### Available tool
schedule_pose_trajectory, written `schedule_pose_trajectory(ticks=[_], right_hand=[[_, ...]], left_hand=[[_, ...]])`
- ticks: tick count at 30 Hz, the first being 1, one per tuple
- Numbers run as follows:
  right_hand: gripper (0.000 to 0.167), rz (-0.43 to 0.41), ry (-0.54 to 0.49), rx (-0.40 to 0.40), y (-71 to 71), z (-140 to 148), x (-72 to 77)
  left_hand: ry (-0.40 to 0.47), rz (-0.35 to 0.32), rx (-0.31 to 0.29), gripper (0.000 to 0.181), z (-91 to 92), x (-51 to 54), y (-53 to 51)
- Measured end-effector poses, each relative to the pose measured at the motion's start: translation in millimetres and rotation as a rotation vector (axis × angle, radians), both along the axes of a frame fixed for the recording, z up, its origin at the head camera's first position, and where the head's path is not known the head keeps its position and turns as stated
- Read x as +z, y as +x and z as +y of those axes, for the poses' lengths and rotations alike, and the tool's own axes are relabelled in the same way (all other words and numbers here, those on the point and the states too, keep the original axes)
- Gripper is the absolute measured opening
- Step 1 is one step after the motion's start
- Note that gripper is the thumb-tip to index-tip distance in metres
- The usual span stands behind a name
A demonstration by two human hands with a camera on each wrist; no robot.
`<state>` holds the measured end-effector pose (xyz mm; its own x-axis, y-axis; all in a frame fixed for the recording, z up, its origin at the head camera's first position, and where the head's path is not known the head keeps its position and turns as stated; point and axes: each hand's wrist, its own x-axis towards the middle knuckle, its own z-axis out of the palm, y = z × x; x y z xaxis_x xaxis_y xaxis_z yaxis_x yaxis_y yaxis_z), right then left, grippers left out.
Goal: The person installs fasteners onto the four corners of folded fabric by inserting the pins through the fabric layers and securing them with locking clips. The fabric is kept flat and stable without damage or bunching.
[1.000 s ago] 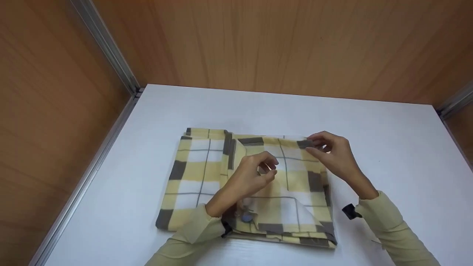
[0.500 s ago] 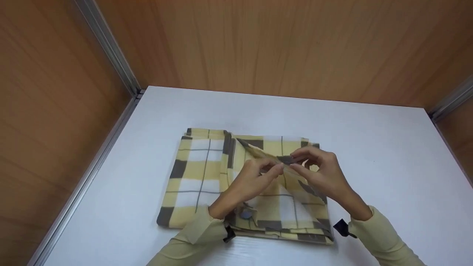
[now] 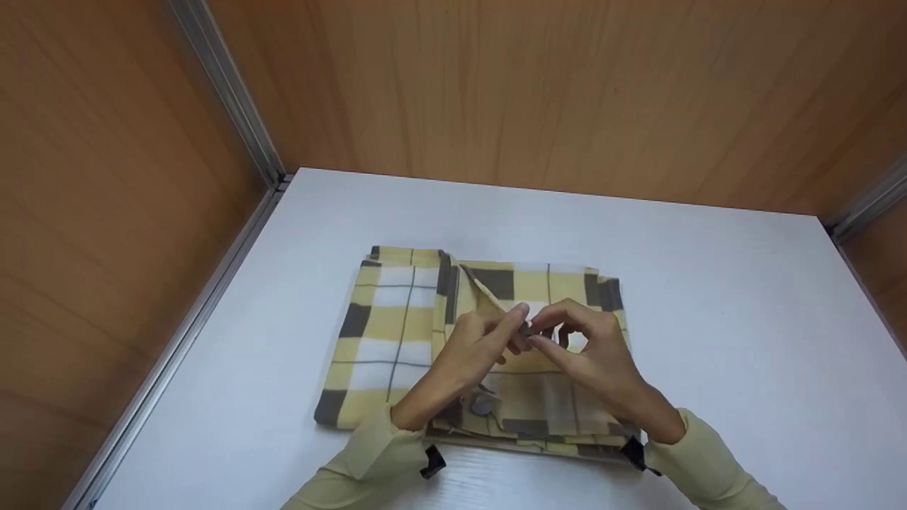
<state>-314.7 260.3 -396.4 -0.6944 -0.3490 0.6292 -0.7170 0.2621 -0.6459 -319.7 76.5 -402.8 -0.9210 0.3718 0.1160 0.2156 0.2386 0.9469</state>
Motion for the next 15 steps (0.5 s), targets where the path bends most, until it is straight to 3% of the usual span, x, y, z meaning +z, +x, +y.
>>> schedule_pose_trajectory(ticks=[6,12,15], right_hand=[[0.021,0.021,-0.017,0.032,0.2,-6.3,-7.9],[0.024,0.062,-0.04,0.054,0.3,-10.6,-13.3],[0.024,0.069,-0.043,0.071,4.5,-13.7,-7.5]], left_hand=[[-0.044,0.014,0.021,0.051,-6.6,1.5,2.7],[-0.001,0.0,0.004,0.034,-13.7,0.8,6.5],[0.007,-0.006,0.007,0.03,-15.9,0.2,7.7]])
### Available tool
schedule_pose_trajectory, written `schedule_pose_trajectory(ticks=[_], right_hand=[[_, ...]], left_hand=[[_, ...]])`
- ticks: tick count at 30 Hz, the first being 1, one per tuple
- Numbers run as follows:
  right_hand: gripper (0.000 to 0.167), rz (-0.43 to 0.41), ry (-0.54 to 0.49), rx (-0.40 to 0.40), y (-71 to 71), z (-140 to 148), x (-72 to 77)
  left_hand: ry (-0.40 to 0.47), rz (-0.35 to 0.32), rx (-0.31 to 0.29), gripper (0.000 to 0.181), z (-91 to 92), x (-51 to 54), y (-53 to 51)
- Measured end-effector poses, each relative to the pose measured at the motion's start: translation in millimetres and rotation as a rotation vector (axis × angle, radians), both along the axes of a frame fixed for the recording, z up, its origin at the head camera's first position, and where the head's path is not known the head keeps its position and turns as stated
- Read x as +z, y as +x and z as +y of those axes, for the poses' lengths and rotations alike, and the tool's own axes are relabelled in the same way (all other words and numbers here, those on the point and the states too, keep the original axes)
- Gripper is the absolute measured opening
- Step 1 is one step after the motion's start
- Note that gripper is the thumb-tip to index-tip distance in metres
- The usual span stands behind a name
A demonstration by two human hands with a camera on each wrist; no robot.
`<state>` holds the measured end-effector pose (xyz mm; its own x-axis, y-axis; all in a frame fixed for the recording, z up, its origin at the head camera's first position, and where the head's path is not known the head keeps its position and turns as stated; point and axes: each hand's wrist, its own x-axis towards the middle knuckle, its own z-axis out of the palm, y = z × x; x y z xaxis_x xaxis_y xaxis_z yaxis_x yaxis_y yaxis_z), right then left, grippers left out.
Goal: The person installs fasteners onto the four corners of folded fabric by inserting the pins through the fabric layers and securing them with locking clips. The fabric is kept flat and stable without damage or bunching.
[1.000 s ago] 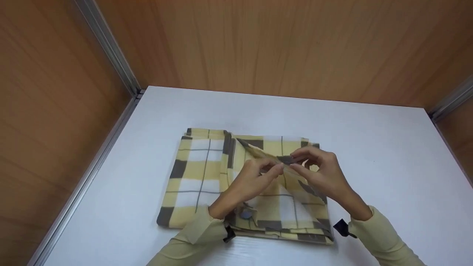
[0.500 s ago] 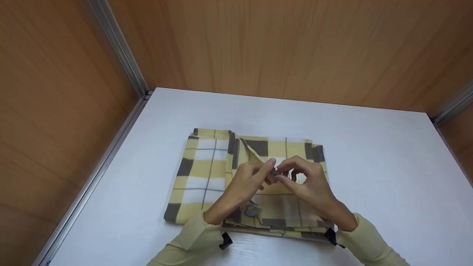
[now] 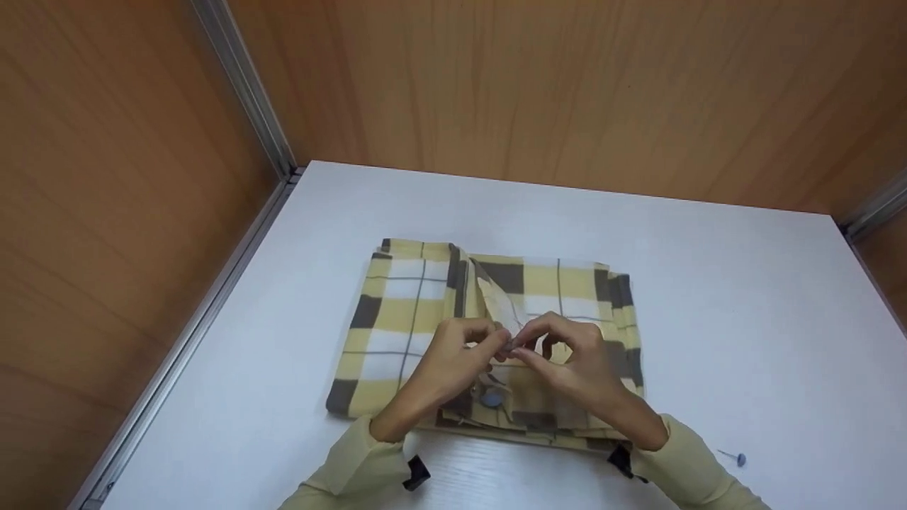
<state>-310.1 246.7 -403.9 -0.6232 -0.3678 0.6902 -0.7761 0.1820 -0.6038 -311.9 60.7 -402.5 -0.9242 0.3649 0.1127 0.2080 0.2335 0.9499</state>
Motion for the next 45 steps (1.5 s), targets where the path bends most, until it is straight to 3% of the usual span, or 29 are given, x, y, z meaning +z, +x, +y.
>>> schedule_pose_trajectory(ticks=[6,14,20,27,33,39,45], right_hand=[[0.023,-0.02,0.056,0.019,10.2,-2.3,11.3],[0.027,-0.051,0.121,-0.006,1.6,23.4,-22.0],[0.026,-0.101,0.159,-0.066,6.3,39.6,-31.3],[0.035,-0.094,0.167,-0.218,14.7,65.7,-34.9],[0.037,-0.16,0.159,-0.344,22.9,98.6,-41.2],[0.035,-0.278,0.273,-0.501,34.2,134.5,-43.4],[0.034,-0.385,0.418,-0.595,51.6,165.7,-53.6]], left_hand=[[-0.011,0.01,0.014,0.028,-6.6,-5.1,5.7],[-0.042,0.061,0.006,0.023,-22.8,-9.0,16.1],[-0.07,0.051,0.022,0.026,-33.8,-15.0,25.9],[-0.052,0.017,0.039,0.028,-34.4,-20.3,28.0],[0.032,-0.014,0.023,0.025,-27.8,-20.2,23.1],[0.036,0.014,0.011,0.024,-23.2,-20.0,19.5],[0.044,0.002,0.003,0.024,-22.3,-21.6,20.0]])
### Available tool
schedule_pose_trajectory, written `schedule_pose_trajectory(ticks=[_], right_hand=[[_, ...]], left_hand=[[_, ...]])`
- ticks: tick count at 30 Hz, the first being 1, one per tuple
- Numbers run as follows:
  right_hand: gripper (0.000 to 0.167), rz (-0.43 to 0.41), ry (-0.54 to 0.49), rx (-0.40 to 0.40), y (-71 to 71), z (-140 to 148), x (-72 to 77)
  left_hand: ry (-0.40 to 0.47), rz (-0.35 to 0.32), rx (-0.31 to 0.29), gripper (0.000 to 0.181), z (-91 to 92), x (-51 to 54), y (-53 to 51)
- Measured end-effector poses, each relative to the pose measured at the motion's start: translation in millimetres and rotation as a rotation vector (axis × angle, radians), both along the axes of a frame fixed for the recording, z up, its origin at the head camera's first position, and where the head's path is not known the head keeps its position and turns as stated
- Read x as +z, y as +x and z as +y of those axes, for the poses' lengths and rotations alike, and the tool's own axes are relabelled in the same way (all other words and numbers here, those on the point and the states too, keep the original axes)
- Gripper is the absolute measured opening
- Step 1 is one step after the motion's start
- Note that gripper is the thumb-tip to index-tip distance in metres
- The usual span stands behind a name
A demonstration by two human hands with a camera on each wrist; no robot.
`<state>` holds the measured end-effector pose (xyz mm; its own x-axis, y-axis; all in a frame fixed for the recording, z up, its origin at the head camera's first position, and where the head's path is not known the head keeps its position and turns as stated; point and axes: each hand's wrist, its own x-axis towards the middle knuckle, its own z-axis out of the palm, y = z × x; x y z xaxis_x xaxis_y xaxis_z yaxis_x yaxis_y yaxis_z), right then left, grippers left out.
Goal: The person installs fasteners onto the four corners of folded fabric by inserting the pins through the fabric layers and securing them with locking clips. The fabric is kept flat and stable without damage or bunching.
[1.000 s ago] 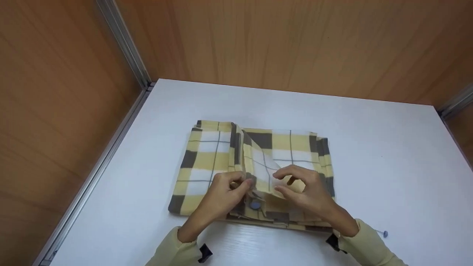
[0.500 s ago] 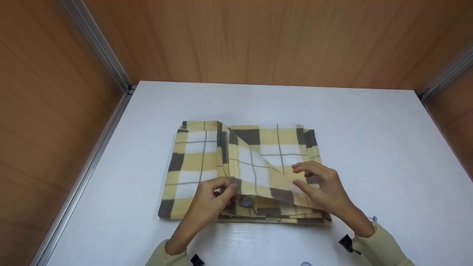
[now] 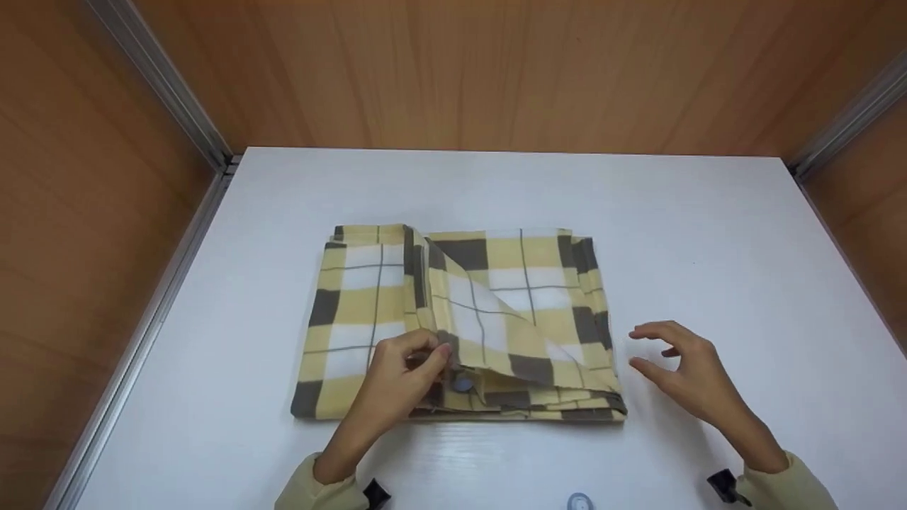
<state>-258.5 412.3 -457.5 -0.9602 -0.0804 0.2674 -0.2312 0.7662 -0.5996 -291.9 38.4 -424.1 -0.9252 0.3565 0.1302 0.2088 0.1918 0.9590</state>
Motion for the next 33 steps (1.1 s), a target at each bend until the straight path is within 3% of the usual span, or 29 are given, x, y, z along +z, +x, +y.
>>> schedule_pose_trajectory(ticks=[10,17,28,33], right_hand=[[0.043,-0.225,0.091,-0.156,30.4,46.3,-17.6],[0.044,-0.407,0.129,-0.176,45.3,67.3,-18.4],[0.022,-0.416,0.038,-0.2,43.5,67.7,-21.2],[0.021,-0.359,0.027,-0.206,39.6,63.3,-22.4]], left_hand=[[0.025,-0.004,-0.001,0.024,-0.4,-1.3,-0.2],[0.036,-0.019,0.003,0.024,-1.0,-2.5,0.8],[0.024,-0.008,0.01,0.023,-1.8,-1.9,1.8],[0.044,-0.009,0.004,0.021,-1.2,-1.5,2.0]])
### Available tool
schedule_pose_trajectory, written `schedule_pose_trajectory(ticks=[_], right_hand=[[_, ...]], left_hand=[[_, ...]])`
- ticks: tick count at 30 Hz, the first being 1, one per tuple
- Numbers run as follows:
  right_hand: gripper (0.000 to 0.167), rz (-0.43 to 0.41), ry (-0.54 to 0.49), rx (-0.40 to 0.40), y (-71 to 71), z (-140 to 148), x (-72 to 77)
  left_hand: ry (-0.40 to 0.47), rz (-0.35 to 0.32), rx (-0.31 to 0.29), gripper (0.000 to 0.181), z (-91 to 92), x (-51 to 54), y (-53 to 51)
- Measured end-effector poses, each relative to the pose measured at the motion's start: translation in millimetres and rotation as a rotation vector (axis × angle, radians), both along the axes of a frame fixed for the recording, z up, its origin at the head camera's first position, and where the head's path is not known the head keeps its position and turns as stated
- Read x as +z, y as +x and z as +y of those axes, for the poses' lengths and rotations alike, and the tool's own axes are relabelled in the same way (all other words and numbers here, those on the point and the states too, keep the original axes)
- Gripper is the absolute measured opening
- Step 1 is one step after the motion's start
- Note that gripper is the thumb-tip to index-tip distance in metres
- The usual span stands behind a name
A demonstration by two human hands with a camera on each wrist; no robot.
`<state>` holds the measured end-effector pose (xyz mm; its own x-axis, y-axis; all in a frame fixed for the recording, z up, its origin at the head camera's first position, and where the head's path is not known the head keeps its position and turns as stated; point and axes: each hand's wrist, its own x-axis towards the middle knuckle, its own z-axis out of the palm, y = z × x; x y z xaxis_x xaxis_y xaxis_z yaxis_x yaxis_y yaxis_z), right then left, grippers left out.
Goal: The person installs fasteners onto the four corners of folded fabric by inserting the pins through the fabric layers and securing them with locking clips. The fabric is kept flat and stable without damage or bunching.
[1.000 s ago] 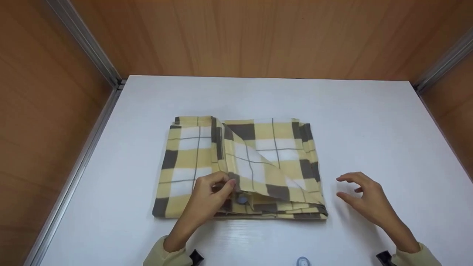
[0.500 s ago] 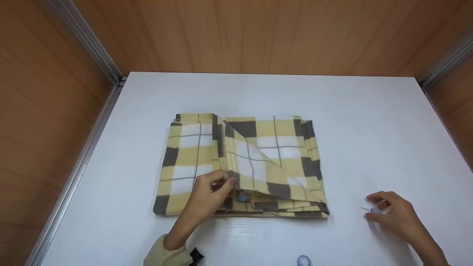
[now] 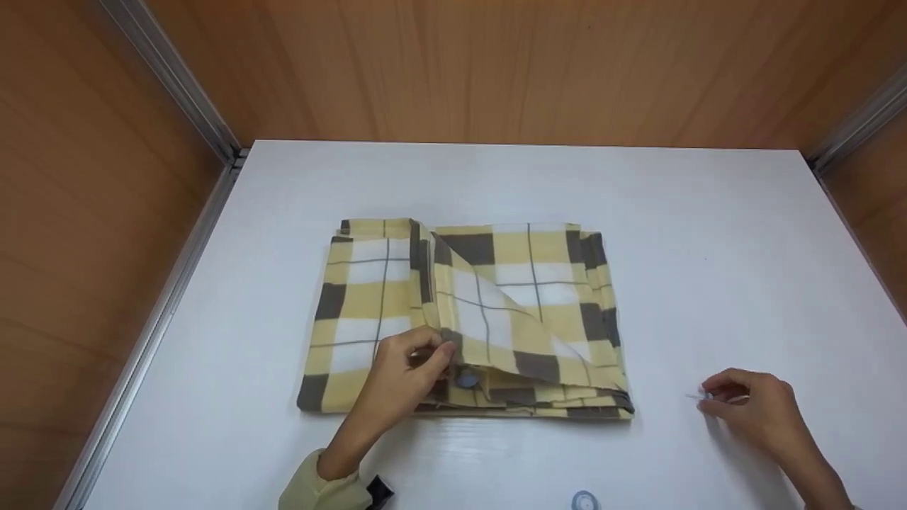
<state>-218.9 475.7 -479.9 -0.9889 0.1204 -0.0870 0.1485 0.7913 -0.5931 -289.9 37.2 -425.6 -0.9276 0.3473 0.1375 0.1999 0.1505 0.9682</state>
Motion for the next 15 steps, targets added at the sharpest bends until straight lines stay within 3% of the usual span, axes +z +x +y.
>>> schedule_pose_trajectory(ticks=[6,15], right_hand=[[0.019,0.173,-0.053,0.007,-12.4,-16.0,8.3],[0.02,0.338,-0.22,0.127,-38.0,-53.2,29.4]], left_hand=[[0.001,0.02,0.01,0.022,0.1,1.0,0.1],[-0.062,0.079,0.063,0.02,3.2,2.0,1.6]])
